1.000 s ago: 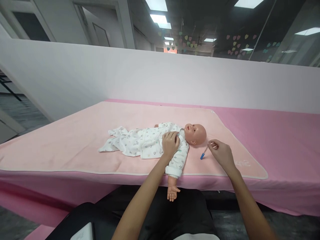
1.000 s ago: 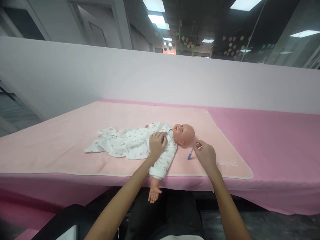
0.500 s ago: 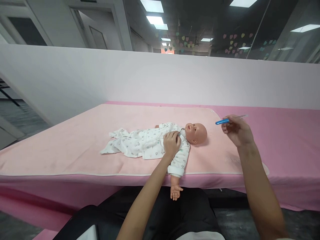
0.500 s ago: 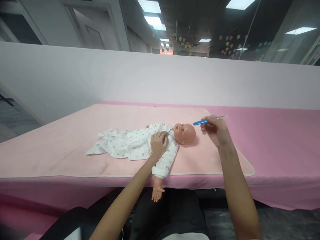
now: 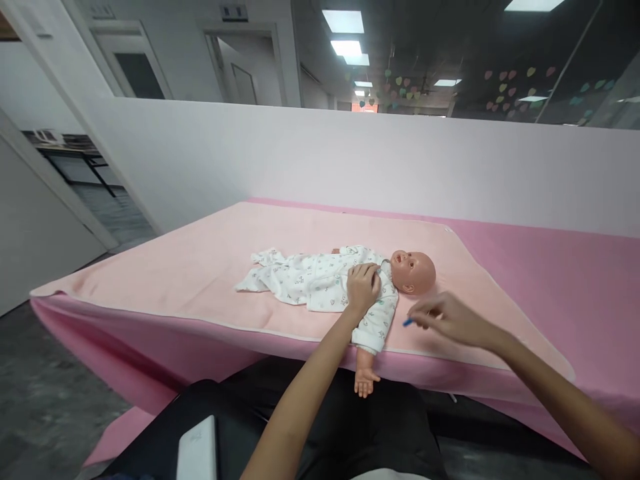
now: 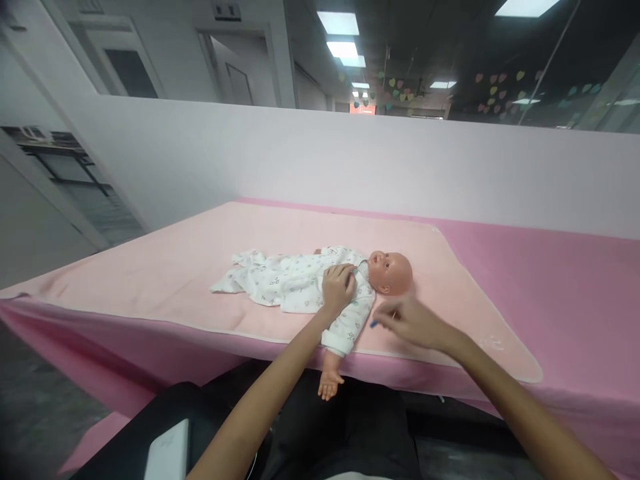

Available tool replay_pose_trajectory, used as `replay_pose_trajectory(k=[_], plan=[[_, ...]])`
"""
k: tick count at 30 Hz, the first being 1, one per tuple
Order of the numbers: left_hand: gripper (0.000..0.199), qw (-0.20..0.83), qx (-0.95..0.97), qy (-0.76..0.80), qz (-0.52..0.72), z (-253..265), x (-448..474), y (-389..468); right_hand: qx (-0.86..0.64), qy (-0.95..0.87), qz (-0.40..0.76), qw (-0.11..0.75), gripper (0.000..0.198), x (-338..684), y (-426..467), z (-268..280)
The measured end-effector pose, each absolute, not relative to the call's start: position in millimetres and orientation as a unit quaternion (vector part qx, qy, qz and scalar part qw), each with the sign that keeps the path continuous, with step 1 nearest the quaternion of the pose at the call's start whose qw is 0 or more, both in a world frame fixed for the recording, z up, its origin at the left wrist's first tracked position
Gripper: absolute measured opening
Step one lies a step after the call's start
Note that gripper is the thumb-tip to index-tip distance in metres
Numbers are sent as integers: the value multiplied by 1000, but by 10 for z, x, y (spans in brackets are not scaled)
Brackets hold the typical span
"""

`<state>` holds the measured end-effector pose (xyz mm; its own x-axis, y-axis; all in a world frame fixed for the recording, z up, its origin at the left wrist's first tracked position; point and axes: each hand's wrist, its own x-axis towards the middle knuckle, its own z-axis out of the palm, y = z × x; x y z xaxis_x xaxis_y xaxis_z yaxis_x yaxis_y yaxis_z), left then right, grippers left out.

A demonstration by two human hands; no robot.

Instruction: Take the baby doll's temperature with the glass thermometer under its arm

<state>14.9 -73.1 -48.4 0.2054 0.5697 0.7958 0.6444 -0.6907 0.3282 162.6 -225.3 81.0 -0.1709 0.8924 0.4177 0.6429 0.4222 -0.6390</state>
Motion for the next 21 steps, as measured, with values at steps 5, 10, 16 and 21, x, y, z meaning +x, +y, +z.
replay_pose_trajectory(k=[5,10,16,21], plan=[[21,31,-779,-398,-484,-475,148,-745,-508,-687,211,474,38,1694,-2267,960],[21,28,-781,-402,-477,-481,149,-743,-520,-694,196,458,26,1614,-2210,916],[22,33,-781,-397,-481,-488,147,-725,-489,-762,61,420,42,1454,-2311,749],[22,36,-778,-394,-489,-489,145,-719,-489,-750,31,444,31,1459,-2453,767]])
